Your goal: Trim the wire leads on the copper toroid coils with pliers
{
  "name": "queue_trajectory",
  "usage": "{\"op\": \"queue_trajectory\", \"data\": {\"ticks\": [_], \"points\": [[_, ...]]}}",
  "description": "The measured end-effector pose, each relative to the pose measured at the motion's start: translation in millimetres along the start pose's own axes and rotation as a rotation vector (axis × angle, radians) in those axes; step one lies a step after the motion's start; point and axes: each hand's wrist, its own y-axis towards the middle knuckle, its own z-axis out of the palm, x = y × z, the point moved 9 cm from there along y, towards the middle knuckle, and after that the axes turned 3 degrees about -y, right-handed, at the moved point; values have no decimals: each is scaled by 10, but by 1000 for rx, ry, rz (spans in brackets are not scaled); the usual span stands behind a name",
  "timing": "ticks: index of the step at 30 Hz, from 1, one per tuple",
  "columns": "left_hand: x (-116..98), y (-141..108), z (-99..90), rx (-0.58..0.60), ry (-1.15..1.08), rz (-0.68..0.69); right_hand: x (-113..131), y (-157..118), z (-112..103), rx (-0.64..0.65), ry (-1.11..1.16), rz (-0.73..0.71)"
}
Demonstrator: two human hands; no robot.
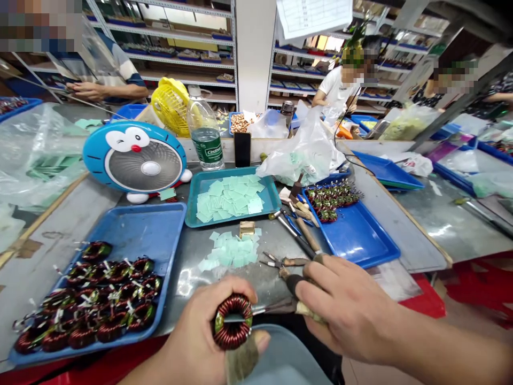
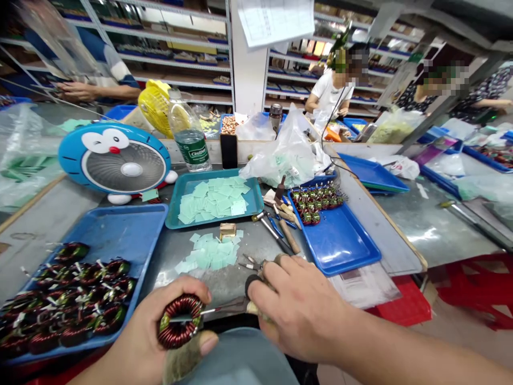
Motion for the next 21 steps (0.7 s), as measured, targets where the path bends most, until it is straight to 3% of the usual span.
{"op": "queue_trajectory", "data": {"ticks": [5, 10, 16, 21], "points": [[288, 8, -14, -37, -173, -97, -93, 67, -37, 6, 94, 46], [454, -18, -84, -70, -397, -112, -66, -41, 158, -17, 301, 189], [328, 10, 64, 82, -554, -105, -87, 64, 176, -67, 188, 188], [258, 36, 101, 92, -524, -86, -10, 147, 113, -127, 81, 124]]}}
